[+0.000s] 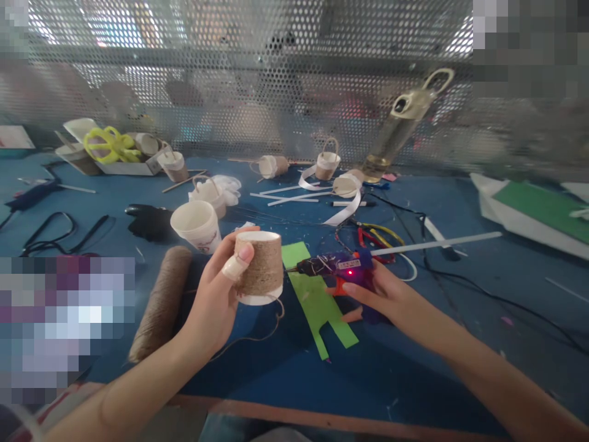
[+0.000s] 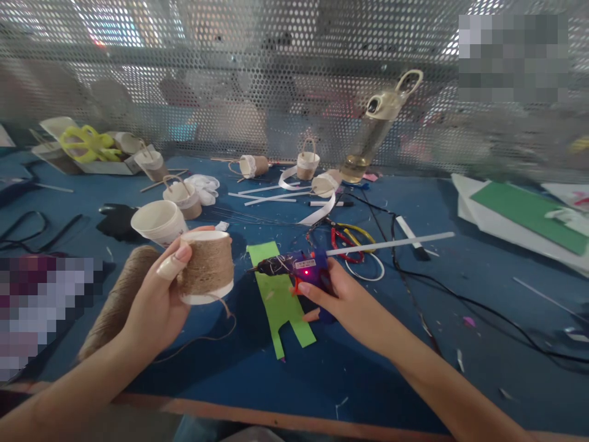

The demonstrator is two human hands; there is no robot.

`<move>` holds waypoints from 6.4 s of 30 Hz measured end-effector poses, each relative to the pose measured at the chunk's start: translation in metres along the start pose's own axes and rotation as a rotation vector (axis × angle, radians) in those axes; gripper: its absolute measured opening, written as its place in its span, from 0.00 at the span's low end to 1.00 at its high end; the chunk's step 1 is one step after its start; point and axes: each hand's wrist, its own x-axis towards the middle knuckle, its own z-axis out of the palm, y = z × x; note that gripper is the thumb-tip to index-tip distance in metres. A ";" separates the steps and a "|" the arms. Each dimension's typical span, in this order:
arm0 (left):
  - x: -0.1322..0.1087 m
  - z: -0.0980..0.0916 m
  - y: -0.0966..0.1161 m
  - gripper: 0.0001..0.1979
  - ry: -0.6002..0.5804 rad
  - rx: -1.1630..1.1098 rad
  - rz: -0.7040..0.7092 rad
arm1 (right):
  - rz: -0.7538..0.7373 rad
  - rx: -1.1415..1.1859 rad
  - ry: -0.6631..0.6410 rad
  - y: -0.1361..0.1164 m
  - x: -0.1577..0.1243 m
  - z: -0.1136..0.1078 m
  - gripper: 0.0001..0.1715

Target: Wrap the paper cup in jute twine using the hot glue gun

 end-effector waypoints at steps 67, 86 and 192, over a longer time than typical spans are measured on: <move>0.008 0.005 -0.012 0.20 0.005 -0.007 -0.281 | -0.207 -0.437 0.201 0.004 -0.019 0.009 0.03; 0.005 0.004 -0.016 0.20 -0.033 0.035 -0.273 | -0.214 -0.403 0.135 0.002 -0.023 0.013 0.05; 0.001 0.010 -0.010 0.23 0.012 -0.028 -0.330 | -0.184 -0.469 0.181 -0.001 -0.025 0.014 0.11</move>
